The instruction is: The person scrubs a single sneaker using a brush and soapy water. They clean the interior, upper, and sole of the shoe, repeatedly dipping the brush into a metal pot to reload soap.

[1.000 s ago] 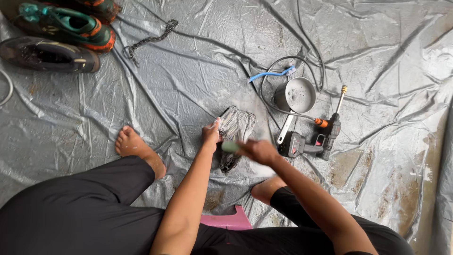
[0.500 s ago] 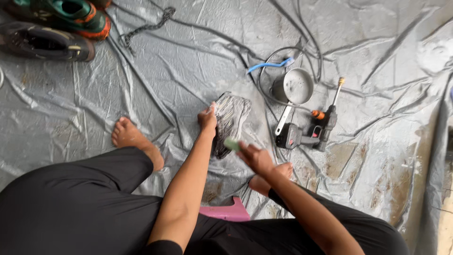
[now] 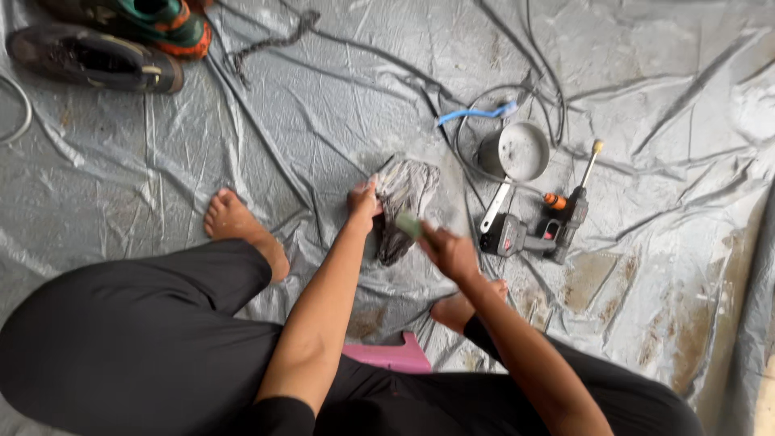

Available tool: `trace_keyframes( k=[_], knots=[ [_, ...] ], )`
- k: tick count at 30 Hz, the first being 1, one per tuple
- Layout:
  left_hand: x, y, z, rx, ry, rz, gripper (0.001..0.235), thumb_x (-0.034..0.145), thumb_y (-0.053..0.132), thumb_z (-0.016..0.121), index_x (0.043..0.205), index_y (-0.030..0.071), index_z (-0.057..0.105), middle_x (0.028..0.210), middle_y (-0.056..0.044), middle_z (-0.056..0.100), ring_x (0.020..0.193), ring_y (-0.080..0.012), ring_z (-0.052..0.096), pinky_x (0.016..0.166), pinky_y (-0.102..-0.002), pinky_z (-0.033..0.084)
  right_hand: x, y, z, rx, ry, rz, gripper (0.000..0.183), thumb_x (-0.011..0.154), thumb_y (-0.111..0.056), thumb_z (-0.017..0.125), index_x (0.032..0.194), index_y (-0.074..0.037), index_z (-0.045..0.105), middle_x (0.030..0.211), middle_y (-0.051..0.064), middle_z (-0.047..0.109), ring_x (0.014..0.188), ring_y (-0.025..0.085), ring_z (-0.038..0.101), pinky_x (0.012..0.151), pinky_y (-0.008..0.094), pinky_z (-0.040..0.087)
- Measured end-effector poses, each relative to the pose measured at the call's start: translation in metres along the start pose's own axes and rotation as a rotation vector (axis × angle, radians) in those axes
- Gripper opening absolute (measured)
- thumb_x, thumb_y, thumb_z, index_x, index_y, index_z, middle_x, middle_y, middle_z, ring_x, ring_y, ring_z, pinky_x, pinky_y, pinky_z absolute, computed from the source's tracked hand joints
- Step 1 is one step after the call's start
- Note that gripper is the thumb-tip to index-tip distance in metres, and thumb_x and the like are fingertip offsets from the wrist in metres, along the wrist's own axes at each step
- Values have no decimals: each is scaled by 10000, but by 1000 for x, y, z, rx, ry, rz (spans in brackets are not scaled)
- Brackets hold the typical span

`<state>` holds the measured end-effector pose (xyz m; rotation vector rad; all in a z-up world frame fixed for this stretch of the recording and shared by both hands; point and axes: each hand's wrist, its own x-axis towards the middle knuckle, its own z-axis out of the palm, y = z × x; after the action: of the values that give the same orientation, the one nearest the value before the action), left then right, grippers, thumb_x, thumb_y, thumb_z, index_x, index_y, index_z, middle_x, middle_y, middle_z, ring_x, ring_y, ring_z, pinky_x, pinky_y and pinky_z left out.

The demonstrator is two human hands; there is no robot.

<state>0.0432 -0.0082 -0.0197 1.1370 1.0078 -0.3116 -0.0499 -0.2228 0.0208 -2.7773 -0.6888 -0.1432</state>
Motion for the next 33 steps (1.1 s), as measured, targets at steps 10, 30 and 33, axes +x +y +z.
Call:
trace_keyframes(
  k=[10, 30, 33],
  knots=[
    [5, 7, 6, 342, 28, 184, 493, 900, 578, 759, 1148, 156, 811, 1043, -140, 799, 1058, -318, 760, 842, -433, 603, 3, 24, -4, 18, 14, -1, 339, 939, -371, 737, 1270, -304, 762, 662, 14, 646, 524, 296, 688, 498, 445, 538],
    [-17, 68, 43, 705, -474, 417, 530, 974, 325, 685, 1410, 26, 655, 1299, -267, 723, 1302, -428, 636, 1078, -538, 504, 94, 118, -63, 476, -62, 978, 488, 1046, -423, 580, 1483, -222, 661, 1160, 352, 730, 1208, 554, 648, 1042, 645, 491],
    [-40, 82, 60, 699, -556, 498, 488, 967, 332, 700, 1385, 82, 670, 1266, -233, 741, 1297, -420, 638, 1080, -535, 514, 104, 70, -65, 643, -5, 819, 440, 1086, -397, 556, 1449, -182, 683, 1050, 284, 764, 1111, 487, 700, 987, 570, 533]
  ],
)
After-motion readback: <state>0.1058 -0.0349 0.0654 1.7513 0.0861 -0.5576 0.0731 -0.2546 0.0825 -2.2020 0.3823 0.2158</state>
